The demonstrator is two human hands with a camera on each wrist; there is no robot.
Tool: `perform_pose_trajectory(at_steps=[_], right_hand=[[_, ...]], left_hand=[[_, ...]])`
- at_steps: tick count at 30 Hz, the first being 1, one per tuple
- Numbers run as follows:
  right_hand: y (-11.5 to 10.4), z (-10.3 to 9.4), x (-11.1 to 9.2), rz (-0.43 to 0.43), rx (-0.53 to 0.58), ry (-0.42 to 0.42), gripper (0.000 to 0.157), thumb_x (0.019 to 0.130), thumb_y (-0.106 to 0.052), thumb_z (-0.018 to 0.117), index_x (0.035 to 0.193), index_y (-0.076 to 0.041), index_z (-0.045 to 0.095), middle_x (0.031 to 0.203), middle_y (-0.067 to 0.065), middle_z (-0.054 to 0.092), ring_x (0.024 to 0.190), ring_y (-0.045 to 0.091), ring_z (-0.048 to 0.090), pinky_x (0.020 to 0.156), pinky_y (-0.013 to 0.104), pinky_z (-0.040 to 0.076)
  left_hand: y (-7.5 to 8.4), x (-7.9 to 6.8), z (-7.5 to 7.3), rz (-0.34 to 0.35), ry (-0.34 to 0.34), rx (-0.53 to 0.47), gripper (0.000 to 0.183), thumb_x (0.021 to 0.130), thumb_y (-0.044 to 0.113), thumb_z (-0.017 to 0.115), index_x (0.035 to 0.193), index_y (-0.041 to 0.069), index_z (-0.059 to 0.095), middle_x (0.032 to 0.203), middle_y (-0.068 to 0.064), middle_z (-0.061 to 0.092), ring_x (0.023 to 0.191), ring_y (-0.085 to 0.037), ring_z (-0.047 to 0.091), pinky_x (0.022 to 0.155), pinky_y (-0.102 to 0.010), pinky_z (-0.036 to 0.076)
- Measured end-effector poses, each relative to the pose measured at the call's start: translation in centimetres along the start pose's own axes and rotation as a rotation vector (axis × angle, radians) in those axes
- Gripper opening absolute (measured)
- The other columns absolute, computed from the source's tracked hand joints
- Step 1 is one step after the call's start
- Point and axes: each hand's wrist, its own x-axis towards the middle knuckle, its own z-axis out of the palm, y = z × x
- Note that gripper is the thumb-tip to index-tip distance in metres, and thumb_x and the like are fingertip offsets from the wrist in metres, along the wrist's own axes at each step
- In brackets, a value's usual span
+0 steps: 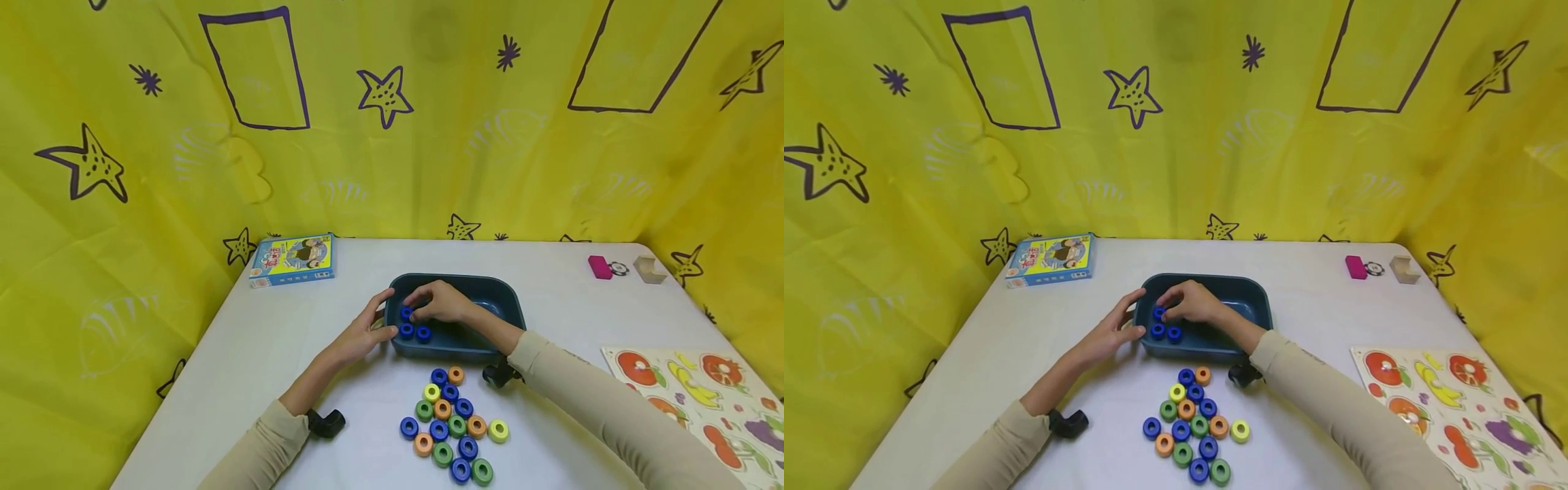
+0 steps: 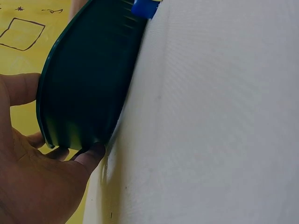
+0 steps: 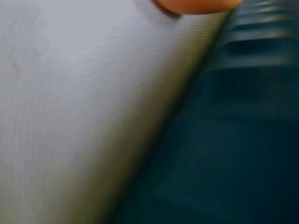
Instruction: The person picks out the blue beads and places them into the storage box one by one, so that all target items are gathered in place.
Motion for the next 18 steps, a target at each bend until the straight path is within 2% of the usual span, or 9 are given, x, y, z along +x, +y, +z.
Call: perform_pose_trajectory(at_steps=[4, 8, 10, 14, 18], right_hand=[[-2.5, -1.0, -1.5, -0.039, 0.017, 0.031, 0.030, 0.082, -0.010, 0.070, 0.110, 0.001, 0.066, 0.107, 0.013, 0.066, 0.093, 0.021, 0.062, 0.079, 0.035, 0.050], [-5.2, -2.0, -4.1, -0.042, 0.042, 0.091, 0.027, 0.084, -0.011, 0.069, 0.109, -0.002, 0.066, 0.110, 0.014, 0.064, 0.099, 0.028, 0.058, 0.083, 0.038, 0.047], [-5.7, -2.2, -5.5, -0.049, 0.046, 0.114, 0.027, 0.084, -0.014, 0.070, 0.109, -0.005, 0.067, 0.109, 0.011, 0.065, 0.092, 0.026, 0.057, 0.077, 0.035, 0.047], [-5.4, -2.3, -8.9, -0.100, 0.017, 0.131, 0.027, 0.081, -0.023, 0.073, 0.107, -0.016, 0.069, 0.089, 0.004, 0.065, 0.067, 0.019, 0.050, 0.058, 0.027, 0.041], [-4.9, -1.8, -12.7, -0.167, -0.003, 0.097, 0.027, 0.080, -0.026, 0.074, 0.106, -0.021, 0.069, 0.071, -0.001, 0.058, 0.059, 0.017, 0.047, 0.052, 0.027, 0.038]], left_hand=[[-1.5, 0.6, 0.0, 0.009, 0.024, 0.015, 0.067, 0.095, 0.013, 0.052, 0.149, 0.021, 0.014, 0.154, -0.003, 0.009, 0.136, -0.034, 0.018, 0.102, -0.060, 0.018], [-2.0, 0.9, 0.1, 0.025, 0.049, 0.034, 0.066, 0.094, 0.016, 0.054, 0.148, 0.025, 0.017, 0.153, 0.002, 0.013, 0.136, -0.032, 0.020, 0.102, -0.060, 0.018], [-2.0, 0.9, 0.1, 0.021, 0.057, 0.038, 0.066, 0.094, 0.018, 0.055, 0.148, 0.027, 0.018, 0.153, 0.004, 0.014, 0.136, -0.032, 0.021, 0.103, -0.060, 0.019], [-2.0, 0.9, 0.2, 0.012, 0.073, 0.036, 0.066, 0.093, 0.018, 0.056, 0.147, 0.029, 0.020, 0.153, 0.003, 0.015, 0.135, -0.032, 0.022, 0.103, -0.060, 0.019], [-2.1, 0.9, 0.2, 0.000, 0.073, 0.033, 0.067, 0.092, 0.018, 0.057, 0.147, 0.028, 0.020, 0.153, 0.002, 0.014, 0.135, -0.031, 0.023, 0.103, -0.059, 0.019]])
